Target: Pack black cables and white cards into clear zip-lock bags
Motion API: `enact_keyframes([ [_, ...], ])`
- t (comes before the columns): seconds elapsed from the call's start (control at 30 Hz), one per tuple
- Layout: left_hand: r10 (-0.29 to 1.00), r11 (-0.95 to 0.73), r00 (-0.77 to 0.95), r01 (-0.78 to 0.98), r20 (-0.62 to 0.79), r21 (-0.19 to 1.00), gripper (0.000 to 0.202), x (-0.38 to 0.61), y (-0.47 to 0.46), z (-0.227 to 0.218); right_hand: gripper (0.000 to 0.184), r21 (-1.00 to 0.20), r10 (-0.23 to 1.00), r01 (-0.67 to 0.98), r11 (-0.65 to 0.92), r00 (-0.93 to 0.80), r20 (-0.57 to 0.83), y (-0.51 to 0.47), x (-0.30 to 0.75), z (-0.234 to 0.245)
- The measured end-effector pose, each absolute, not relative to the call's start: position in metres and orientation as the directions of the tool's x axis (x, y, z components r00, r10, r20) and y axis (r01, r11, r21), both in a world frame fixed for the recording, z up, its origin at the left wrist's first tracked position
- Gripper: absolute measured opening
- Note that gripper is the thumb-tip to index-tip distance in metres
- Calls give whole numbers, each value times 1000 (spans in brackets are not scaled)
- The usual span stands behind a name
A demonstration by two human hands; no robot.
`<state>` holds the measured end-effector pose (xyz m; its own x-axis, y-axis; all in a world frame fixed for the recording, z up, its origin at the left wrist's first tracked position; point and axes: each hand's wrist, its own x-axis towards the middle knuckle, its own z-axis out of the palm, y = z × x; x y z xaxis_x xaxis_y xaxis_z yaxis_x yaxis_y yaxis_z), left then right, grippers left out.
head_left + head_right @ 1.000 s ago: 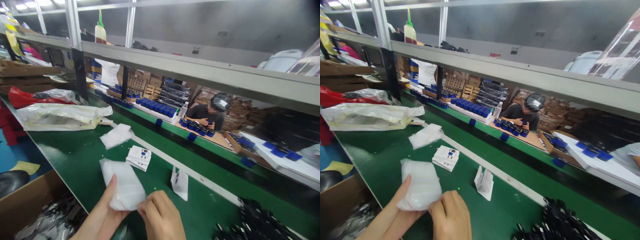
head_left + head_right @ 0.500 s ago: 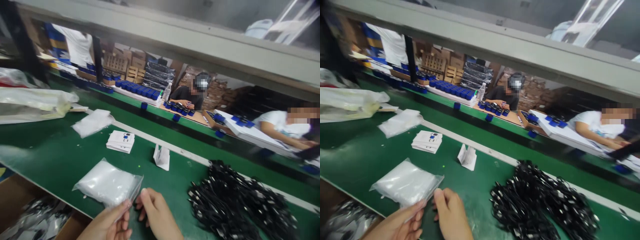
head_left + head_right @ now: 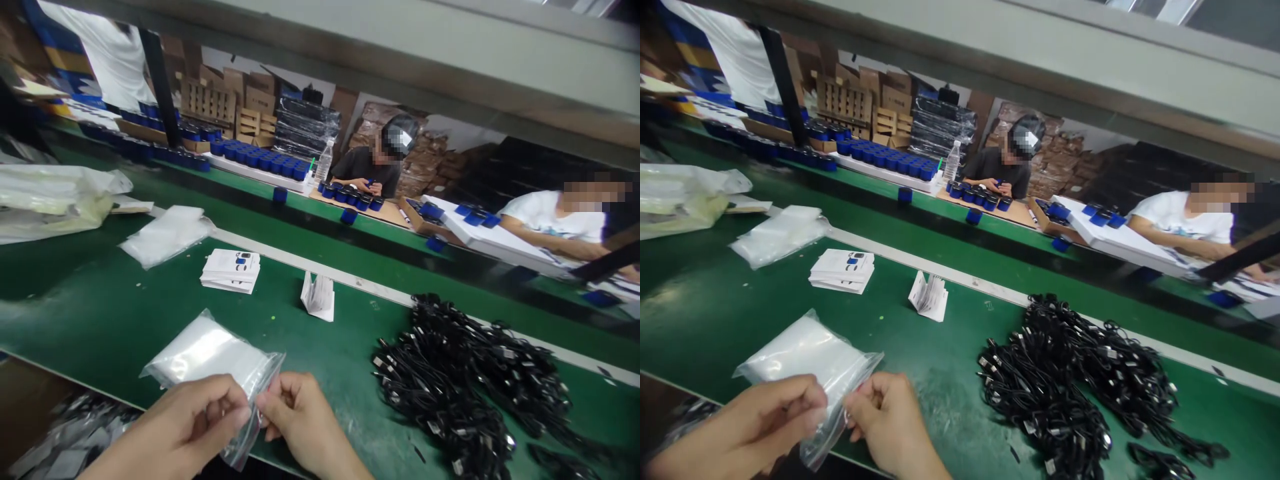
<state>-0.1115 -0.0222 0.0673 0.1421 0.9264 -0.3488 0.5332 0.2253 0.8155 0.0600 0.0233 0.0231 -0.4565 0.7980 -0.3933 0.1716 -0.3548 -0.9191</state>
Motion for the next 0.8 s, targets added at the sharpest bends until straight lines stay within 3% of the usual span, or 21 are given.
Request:
enact_keyframes([
  [0.17,912,77,167,827,-374,556,32,-102,8,91,30,-960,890,261,-105,-405,-208,18,54,22],
  [0.27,911,28,178,874,-372,486,32,-99,18,93,29,-970,874,203,-131,-438,-210,15,50,17],
  [0.33,897,7,211,872,-388,490,31,-100,23,93,29,-970,839,90,-226,-487,-241,13,48,14],
  [0.47,866,20,256,841,-429,541,32,-105,27,93,55,-901,782,-110,-420,-547,-298,11,45,11],
  [0.8,816,58,330,770,-475,636,22,-117,21,79,62,-840,714,-123,-528,-600,-360,15,47,21],
])
